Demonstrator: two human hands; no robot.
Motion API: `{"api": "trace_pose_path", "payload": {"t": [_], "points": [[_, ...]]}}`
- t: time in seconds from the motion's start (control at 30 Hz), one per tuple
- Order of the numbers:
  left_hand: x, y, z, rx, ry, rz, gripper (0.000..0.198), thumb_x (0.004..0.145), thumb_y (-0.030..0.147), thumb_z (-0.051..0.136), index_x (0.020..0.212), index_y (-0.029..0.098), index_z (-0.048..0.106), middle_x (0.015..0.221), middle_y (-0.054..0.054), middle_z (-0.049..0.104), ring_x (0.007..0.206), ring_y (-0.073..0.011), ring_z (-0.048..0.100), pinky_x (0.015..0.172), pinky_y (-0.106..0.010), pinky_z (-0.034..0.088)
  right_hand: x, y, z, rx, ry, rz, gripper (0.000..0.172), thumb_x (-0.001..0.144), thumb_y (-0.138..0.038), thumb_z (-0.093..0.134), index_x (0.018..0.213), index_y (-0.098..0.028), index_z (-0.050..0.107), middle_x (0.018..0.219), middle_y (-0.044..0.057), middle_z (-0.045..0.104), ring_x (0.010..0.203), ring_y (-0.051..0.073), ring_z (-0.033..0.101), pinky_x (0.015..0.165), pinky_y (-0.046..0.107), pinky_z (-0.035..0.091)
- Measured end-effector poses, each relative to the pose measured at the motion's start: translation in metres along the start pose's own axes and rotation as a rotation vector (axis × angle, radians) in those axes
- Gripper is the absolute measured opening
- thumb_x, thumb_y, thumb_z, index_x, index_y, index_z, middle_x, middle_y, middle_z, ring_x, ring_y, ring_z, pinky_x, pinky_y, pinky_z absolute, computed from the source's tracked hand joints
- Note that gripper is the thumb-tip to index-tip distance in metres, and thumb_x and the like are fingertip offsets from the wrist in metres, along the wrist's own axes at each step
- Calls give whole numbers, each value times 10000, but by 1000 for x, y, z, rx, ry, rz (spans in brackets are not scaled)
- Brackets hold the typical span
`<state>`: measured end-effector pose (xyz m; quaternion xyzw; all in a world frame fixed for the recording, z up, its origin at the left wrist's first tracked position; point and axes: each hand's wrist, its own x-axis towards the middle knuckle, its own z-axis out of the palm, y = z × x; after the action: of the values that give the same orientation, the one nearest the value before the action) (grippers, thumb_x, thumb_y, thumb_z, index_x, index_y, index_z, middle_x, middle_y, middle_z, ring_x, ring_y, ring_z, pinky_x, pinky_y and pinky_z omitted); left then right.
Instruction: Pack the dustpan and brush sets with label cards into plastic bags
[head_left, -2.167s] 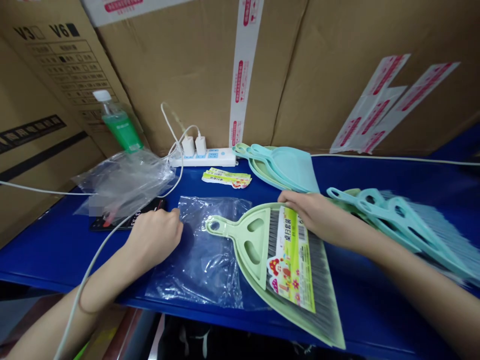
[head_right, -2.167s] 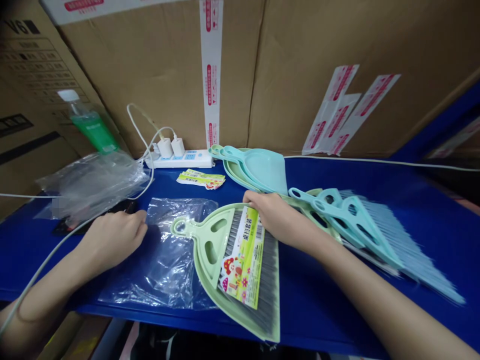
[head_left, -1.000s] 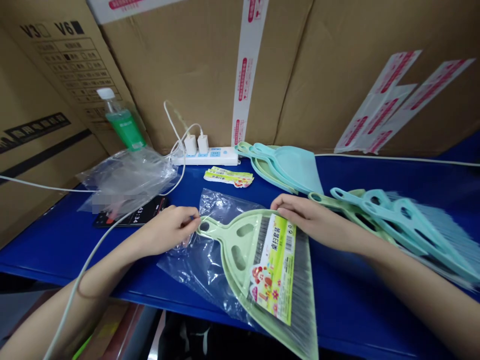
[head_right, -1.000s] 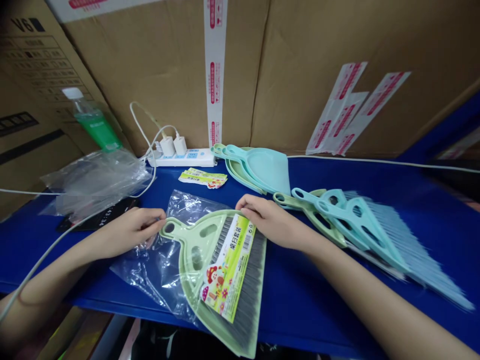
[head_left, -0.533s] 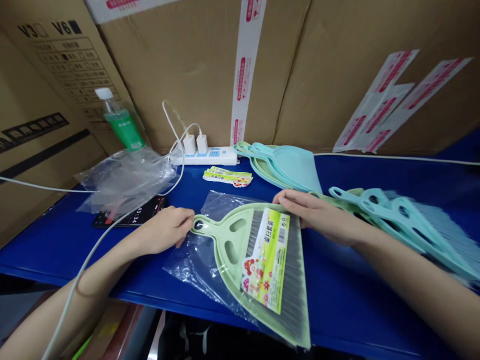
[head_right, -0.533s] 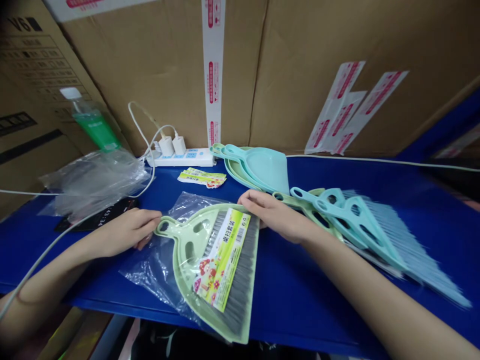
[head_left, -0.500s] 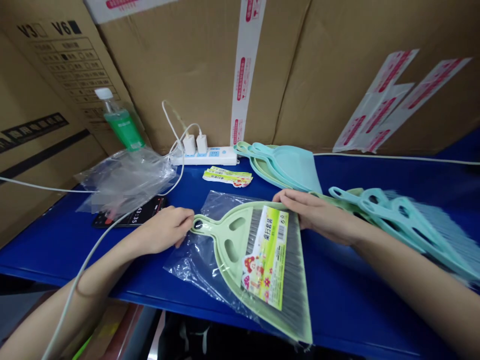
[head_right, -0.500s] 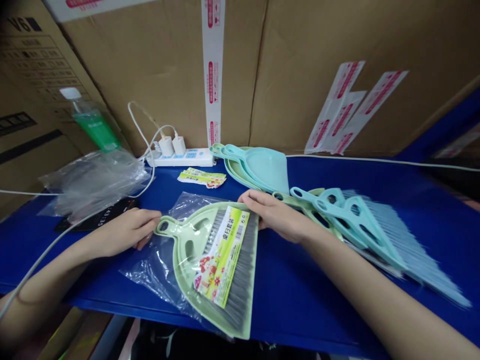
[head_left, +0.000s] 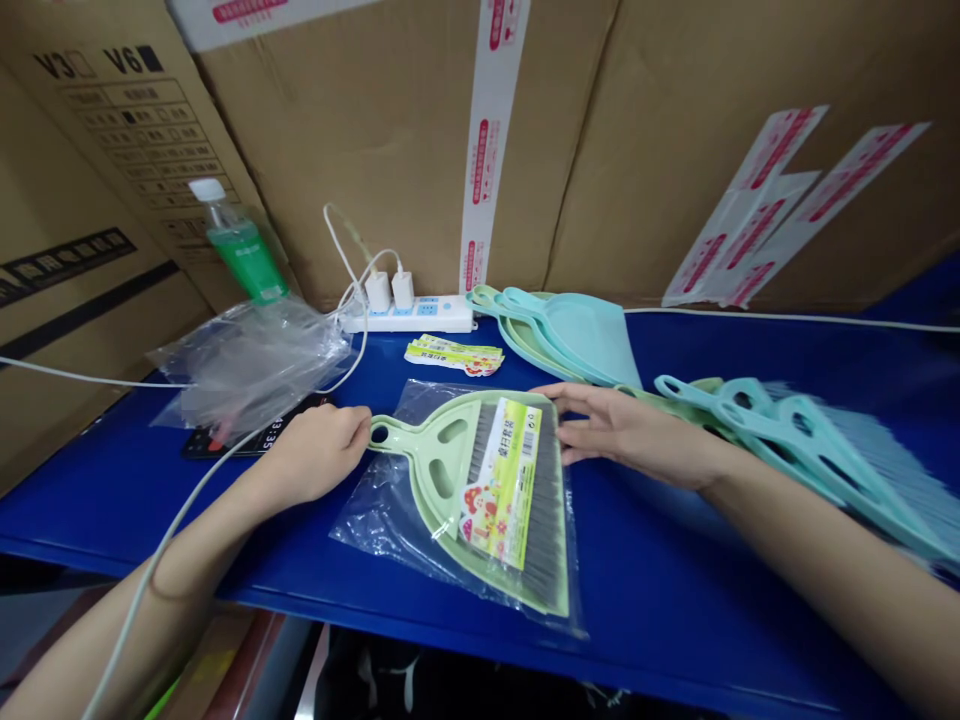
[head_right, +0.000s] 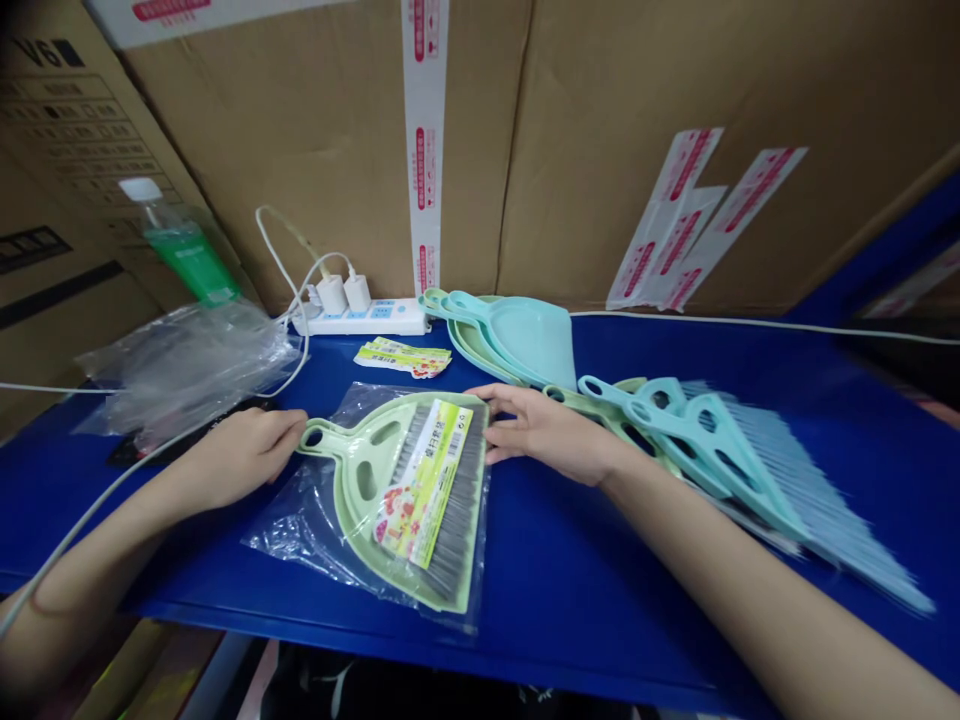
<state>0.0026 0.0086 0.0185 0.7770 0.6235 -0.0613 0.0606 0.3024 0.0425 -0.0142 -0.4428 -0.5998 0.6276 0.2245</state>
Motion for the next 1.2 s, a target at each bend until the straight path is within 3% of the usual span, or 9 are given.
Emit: {"api": "trace_pose_path", "payload": {"t": [0.23, 0.37, 0.5, 0.63, 0.7, 0.83, 0.93, 1.1, 1.2], "points": [[0, -2, -1, 163, 54, -70, 302, 942, 186, 303, 684, 215, 458, 663, -59, 648, 643, -239, 646, 557, -280, 306, 1, 1, -4, -86, 23, -48, 475, 738, -224, 623, 1196, -205, 498, 965, 25, 534, 693, 130, 628, 703, 306, 565], [2, -4, -1, 318, 16, -172, 306, 958, 200, 297, 818, 183, 569, 760, -109, 706, 746, -304, 694, 586, -312, 385, 4, 5, -13, -244, 33, -68, 499, 768, -233, 586, 1247, -199, 451, 1009, 50, 529, 660, 126, 628, 648, 313, 561], [3, -2, -2, 353, 10, -196, 334, 969, 187, 273, 942, 145, 603, 785, -137, 723, 801, -352, 707, 621, -354, 443, 0, 8, -12, -455, 23, -125, 406, 809, -197, 488, 1213, -195, 449, 991, 62, 563, 626, 128, 620, 615, 306, 540], [4, 3, 0, 365, 75, -228, 322, 973, 198, 291, 989, 138, 606, 771, -136, 728, 779, -356, 715, 590, -343, 448, -11, 3, 0, -893, 256, -302, 201, 830, -184, 449, 1003, -211, 549, 916, 64, 588, 653, 160, 581, 629, 325, 488], [5, 4, 5, 371, 159, -240, 305, 974, 220, 306, 1011, 146, 599, 753, -122, 729, 740, -346, 718, 552, -322, 428, -15, -2, 7, -1026, 295, -348, 150, 854, -205, 444, 884, -210, 590, 886, 64, 582, 669, 169, 570, 644, 329, 461], [4, 5, 15, 355, 325, -159, 259, 962, 249, 345, 1001, 163, 586, 707, -77, 724, 647, -291, 711, 485, -279, 344, -16, -8, 14, -1032, 109, -343, 224, 891, -226, 451, 885, -211, 674, 687, 4, 545, 573, 146, 515, 606, 291, 418], [2, 3, 20, 284, 387, -16, 254, 954, 254, 338, 939, 181, 581, 649, -31, 704, 571, -236, 686, 473, -266, 313, -14, -9, 12, -1028, 81, -329, 238, 894, -215, 459, 968, -205, 685, 606, -24, 517, 527, 146, 491, 590, 288, 409], [0, 0, 22, 216, 431, 140, 305, 948, 265, 299, 832, 191, 572, 561, -8, 654, 485, -204, 632, 460, -268, 293, -9, -2, 5, -1117, 259, -408, 141, 875, -207, 472, 909, -195, 608, 787, 47, 605, 675, 191, 586, 656, 326, 473], [1, 0, 22, 220, 438, 154, 310, 944, 262, 298, 822, 187, 572, 602, -23, 677, 504, -213, 642, 464, -275, 296, -5, 6, 5, -1149, 373, -499, 175, 889, -238, 478, 1024, -194, 580, 980, 109, 626, 894, 256, 624, 781, 402, 512]]}}
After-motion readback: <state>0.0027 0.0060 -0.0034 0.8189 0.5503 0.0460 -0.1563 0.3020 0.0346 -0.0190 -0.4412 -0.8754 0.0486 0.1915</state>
